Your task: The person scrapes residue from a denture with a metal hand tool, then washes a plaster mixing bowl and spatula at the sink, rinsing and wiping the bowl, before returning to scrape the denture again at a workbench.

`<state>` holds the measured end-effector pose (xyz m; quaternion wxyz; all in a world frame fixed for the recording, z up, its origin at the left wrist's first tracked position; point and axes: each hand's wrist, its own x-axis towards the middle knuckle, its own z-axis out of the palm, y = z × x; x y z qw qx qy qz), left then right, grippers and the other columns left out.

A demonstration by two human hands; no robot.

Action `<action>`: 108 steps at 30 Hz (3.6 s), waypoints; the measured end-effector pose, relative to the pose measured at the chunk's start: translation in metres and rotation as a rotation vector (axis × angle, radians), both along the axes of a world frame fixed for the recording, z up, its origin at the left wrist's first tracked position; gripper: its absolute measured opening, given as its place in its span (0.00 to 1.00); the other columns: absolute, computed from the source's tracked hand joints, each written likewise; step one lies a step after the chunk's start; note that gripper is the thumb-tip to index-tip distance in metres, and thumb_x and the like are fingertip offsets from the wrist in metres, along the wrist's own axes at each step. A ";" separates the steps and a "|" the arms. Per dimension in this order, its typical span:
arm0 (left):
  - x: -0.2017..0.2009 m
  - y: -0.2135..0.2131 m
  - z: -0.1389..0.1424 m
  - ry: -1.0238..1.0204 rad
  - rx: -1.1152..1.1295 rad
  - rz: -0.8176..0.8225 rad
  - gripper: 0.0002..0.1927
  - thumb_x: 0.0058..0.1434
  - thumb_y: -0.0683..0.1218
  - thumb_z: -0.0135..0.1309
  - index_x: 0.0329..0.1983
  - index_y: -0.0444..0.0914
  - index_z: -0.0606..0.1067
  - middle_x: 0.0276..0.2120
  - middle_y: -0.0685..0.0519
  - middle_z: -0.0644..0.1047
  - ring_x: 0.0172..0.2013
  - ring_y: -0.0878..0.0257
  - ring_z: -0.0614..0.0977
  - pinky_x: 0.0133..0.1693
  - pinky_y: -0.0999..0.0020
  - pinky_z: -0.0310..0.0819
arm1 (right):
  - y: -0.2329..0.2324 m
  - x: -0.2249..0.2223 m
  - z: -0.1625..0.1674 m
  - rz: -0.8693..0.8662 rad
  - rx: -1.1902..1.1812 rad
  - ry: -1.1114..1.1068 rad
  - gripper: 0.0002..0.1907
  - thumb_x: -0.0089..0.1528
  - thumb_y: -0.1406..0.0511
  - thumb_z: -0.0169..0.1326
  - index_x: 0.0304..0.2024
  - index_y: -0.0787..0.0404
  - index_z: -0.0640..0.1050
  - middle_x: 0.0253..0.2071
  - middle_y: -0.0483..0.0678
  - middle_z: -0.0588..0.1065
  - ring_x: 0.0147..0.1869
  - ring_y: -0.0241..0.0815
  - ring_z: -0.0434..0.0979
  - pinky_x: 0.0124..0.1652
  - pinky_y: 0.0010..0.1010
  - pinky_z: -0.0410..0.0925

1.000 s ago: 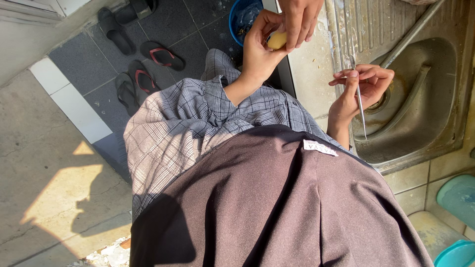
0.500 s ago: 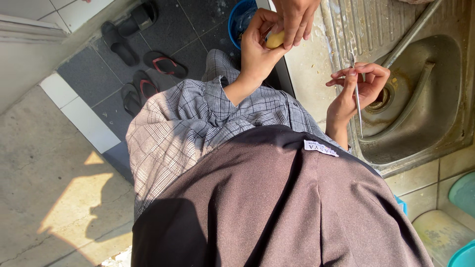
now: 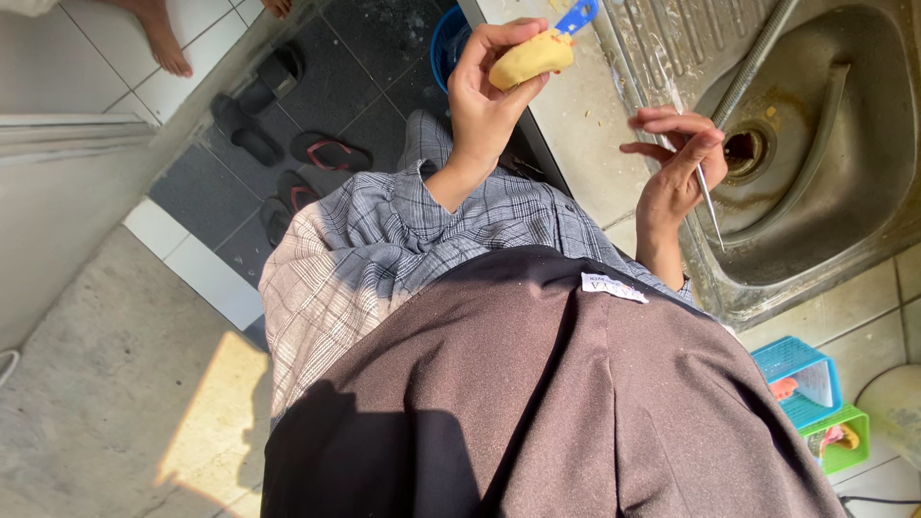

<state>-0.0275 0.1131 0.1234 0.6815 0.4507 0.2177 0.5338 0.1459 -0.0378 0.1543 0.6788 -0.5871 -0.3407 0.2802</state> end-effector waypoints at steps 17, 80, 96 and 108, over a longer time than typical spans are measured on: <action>0.036 -0.058 0.027 0.051 -0.046 -0.638 0.21 0.71 0.38 0.54 0.67 0.36 0.67 0.59 0.52 0.76 0.60 0.67 0.78 0.64 0.71 0.73 | 0.031 0.005 0.006 -0.185 -0.120 -0.288 0.26 0.80 0.48 0.36 0.45 0.64 0.67 0.35 0.46 0.62 0.39 0.35 0.60 0.41 0.29 0.58; 0.061 -0.094 0.066 0.152 -0.127 -1.149 0.17 0.83 0.54 0.33 0.68 0.44 0.63 0.45 0.54 0.76 0.30 0.70 0.79 0.24 0.76 0.69 | -0.107 -0.070 0.100 -0.481 -0.139 -0.437 0.11 0.67 0.78 0.64 0.40 0.70 0.72 0.49 0.58 0.78 0.58 0.51 0.83 0.57 0.35 0.78; 0.064 -0.104 0.057 0.191 -0.105 -1.118 0.16 0.85 0.55 0.30 0.66 0.48 0.64 0.34 0.56 0.73 0.25 0.74 0.71 0.22 0.79 0.62 | -0.102 -0.076 0.081 -0.579 -0.255 -0.750 0.14 0.63 0.79 0.68 0.36 0.68 0.73 0.48 0.58 0.80 0.57 0.52 0.84 0.54 0.37 0.78; 0.069 -0.110 0.042 0.302 -0.037 -1.137 0.16 0.84 0.55 0.30 0.63 0.47 0.66 0.33 0.55 0.74 0.24 0.72 0.74 0.24 0.76 0.66 | -0.102 -0.077 0.068 -0.689 -0.307 -0.595 0.14 0.66 0.79 0.68 0.36 0.68 0.73 0.45 0.55 0.81 0.50 0.43 0.85 0.49 0.30 0.80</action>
